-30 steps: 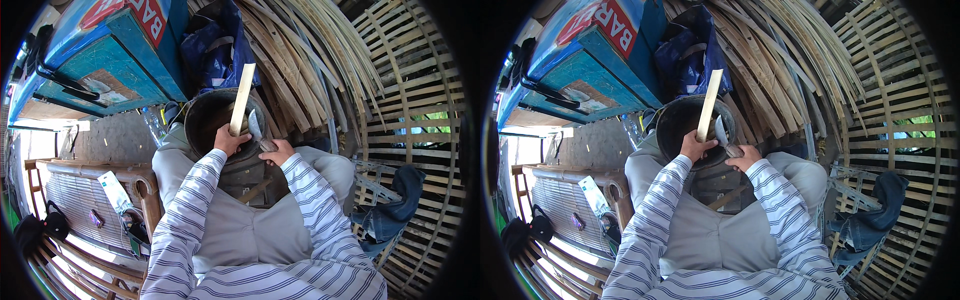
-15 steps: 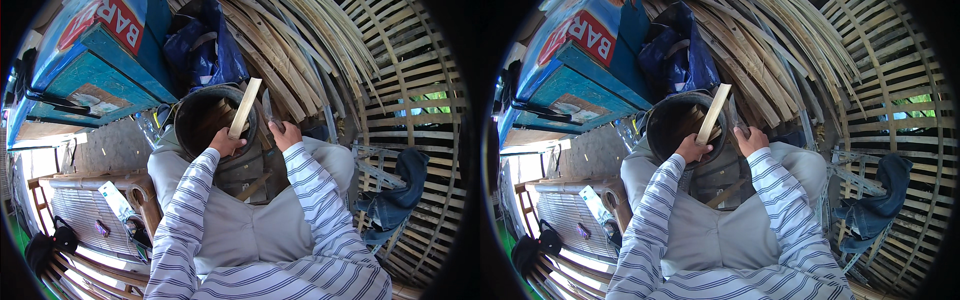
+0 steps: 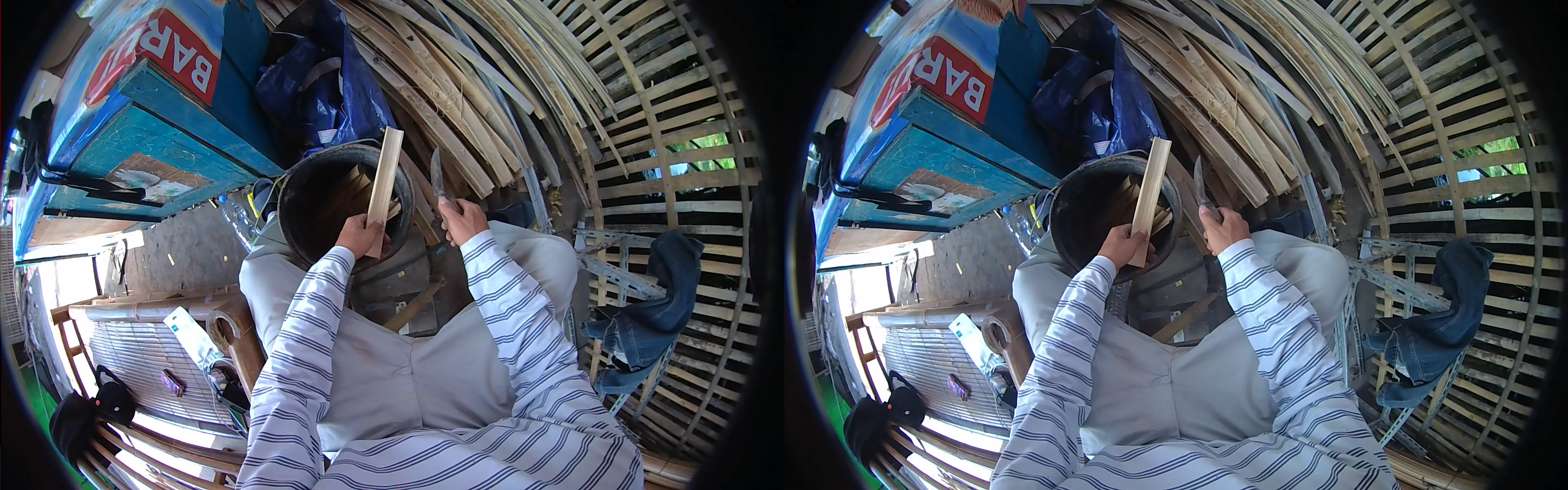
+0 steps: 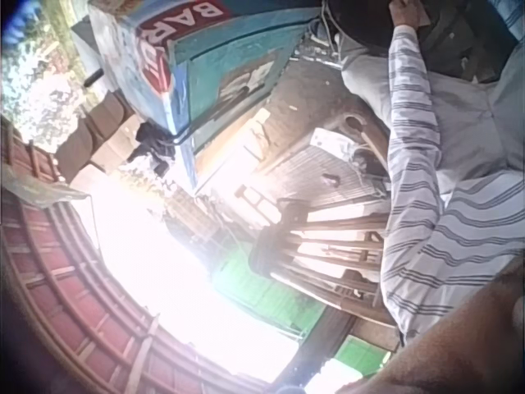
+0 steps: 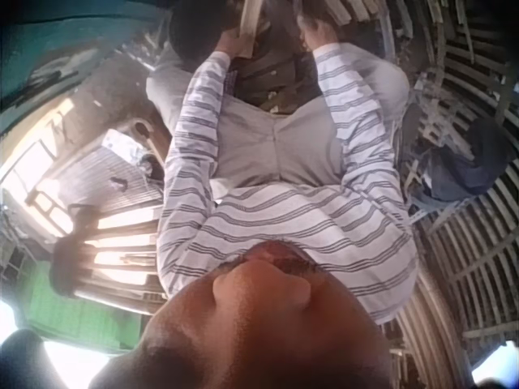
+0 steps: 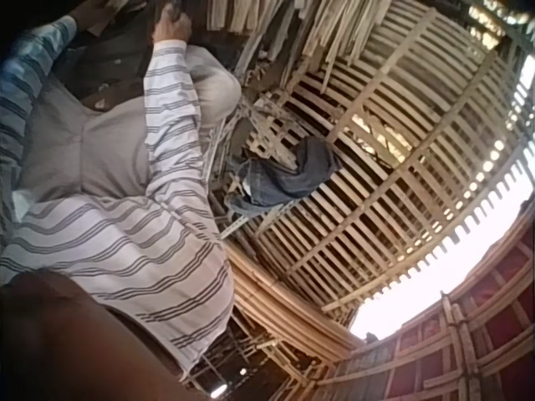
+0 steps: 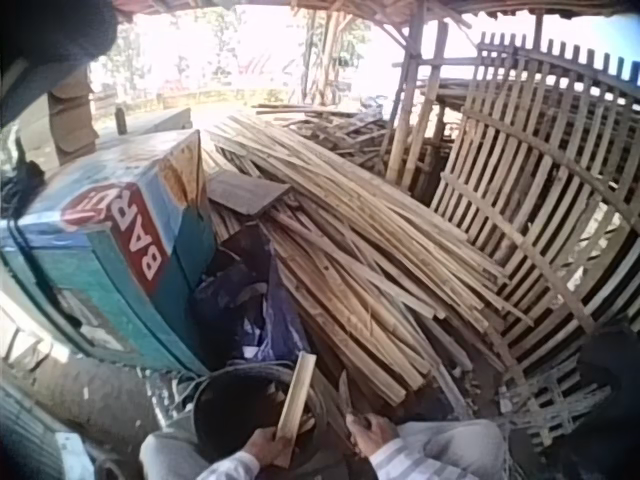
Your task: The person uses a knife to shave and smooth thin strips of wood or bamboo, placing the finished strips into a bucket.
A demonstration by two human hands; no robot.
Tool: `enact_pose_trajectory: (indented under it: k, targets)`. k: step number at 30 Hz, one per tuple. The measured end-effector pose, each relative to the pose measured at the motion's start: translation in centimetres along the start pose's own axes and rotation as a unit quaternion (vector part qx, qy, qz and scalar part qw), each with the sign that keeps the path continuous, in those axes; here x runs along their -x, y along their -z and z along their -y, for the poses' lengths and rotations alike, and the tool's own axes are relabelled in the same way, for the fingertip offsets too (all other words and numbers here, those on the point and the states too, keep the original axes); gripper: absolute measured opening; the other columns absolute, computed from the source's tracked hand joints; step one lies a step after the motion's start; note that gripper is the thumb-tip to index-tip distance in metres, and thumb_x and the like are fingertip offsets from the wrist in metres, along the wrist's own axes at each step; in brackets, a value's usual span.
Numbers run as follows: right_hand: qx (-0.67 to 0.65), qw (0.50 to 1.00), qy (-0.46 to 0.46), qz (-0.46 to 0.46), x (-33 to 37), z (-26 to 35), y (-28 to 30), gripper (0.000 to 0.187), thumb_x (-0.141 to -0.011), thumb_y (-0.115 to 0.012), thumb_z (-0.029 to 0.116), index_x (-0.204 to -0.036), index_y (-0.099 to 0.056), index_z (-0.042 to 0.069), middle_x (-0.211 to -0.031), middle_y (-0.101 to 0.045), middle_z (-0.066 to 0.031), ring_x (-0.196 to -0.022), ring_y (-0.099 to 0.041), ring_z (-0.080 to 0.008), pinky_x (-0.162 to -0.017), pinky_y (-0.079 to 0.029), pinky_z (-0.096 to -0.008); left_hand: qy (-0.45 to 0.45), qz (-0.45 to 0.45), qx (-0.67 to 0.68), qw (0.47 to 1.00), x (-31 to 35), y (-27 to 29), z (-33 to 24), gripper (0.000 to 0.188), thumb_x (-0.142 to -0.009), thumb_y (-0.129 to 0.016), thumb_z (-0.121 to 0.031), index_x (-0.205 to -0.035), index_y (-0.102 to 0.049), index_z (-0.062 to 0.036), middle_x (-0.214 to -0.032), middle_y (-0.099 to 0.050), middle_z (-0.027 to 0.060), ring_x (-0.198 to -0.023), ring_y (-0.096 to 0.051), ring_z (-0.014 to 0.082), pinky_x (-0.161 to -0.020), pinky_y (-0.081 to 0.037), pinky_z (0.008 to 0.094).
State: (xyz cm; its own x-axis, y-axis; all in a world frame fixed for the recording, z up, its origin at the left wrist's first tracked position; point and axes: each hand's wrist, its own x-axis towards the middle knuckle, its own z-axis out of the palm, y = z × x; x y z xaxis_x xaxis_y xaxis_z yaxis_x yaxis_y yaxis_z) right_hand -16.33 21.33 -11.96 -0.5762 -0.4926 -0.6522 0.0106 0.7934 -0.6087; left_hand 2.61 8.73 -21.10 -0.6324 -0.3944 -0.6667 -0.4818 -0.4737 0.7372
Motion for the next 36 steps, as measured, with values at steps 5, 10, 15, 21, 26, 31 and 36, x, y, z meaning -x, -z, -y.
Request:
enact_pose_trajectory:
  k: [5,10,15,21,26,31,36]
  targets:
    - [0.125,0.984,0.106,-0.07,-1.7,-2.6,-1.2,0.058,-0.084,-0.056,0.051,-0.104,-0.064,-0.003,-0.106,-0.063,-0.0262,-0.103,-0.058,-0.0418,-0.09,-0.046,-0.0449,0.012,-0.029,0.049,0.998,1.1,-1.2,-1.7,0.028,-0.097,-0.047,-0.017,-0.114,-0.05,0.0043,-0.085,-0.066,0.0153,-0.066,-0.067,0.023,-0.053,-0.056,0.033]
    - [0.188,0.966,0.151,-0.097,0.1,-0.8,-1.3,0.057,-0.082,-0.06,0.051,-0.105,-0.064,-0.001,-0.107,-0.063,-0.0245,-0.103,-0.059,-0.0395,-0.089,-0.047,-0.0425,-0.018,-0.025,0.011,0.999,1.2,-0.5,-1.8,0.026,-0.096,-0.048,-0.016,-0.113,-0.052,0.0033,-0.086,-0.066,0.0128,-0.057,-0.061,0.0176,-0.053,-0.054,0.0328]
    - [0.16,0.97,0.16,-0.094,-2.0,-2.6,-1.7,0.056,-0.084,-0.061,0.049,-0.114,-0.058,0.002,-0.109,-0.063,-0.0236,-0.103,-0.059,-0.0393,-0.091,-0.047,-0.0424,-0.025,0.008,-0.025,0.999,-0.6,0.2,0.5,0.024,-0.094,-0.05,-0.012,-0.114,-0.051,0.0023,-0.087,-0.065,0.0112,-0.069,-0.064,0.0178,-0.062,-0.056,0.0339]
    - [0.255,0.953,0.159,-0.044,0.2,-1.1,-2.4,0.053,-0.087,-0.057,0.046,-0.122,-0.051,0.006,-0.112,-0.061,-0.0233,-0.105,-0.058,-0.0402,-0.091,-0.046,-0.0455,0.017,0.036,0.077,0.996,1.4,-1.0,-0.7,0.035,-0.088,-0.054,-0.003,-0.122,-0.044,0.0001,-0.103,-0.061,0.0142,-0.096,-0.064,0.0264,-0.078,-0.057,0.0404]
    - [0.259,0.952,0.146,-0.065,0.9,-0.3,-2.6,0.051,-0.087,-0.056,0.045,-0.121,-0.053,0.007,-0.112,-0.061,-0.0238,-0.106,-0.057,-0.0409,-0.092,-0.045,-0.0456,0.05,0.116,0.14,0.982,1.4,-0.6,-0.5,0.037,-0.086,-0.055,-0.002,-0.121,-0.044,-0.0016,-0.1,-0.061,0.0143,-0.096,-0.065,0.0288,-0.077,-0.057,0.0423]
    - [0.2,0.957,0.168,-0.129,-0.6,-0.9,-1.9,0.055,-0.086,-0.057,0.046,-0.116,-0.055,0.0,-0.112,-0.062,-0.0239,-0.103,-0.059,-0.0399,-0.089,-0.047,-0.045,0.107,0.121,0.158,0.974,1.5,-1.0,-1.7,0.018,-0.089,-0.059,-0.011,-0.103,-0.054,-0.0011,-0.09,-0.065,0.014,-0.086,-0.067,0.0271,-0.073,-0.058,0.0419]
    - [0.038,0.997,0.036,0.057,-0.4,-0.8,-1.7,0.056,-0.085,-0.059,0.046,-0.116,-0.054,-0.001,-0.111,-0.061,-0.0258,-0.104,-0.059,-0.0406,-0.089,-0.047,-0.0448,0.08,0.102,0.206,0.97,0.8,-1.1,-0.6,0.019,-0.093,-0.057,-0.017,-0.101,-0.058,0.0004,-0.087,-0.065,0.0127,-0.078,-0.067,0.0253,-0.069,-0.058,0.0384]
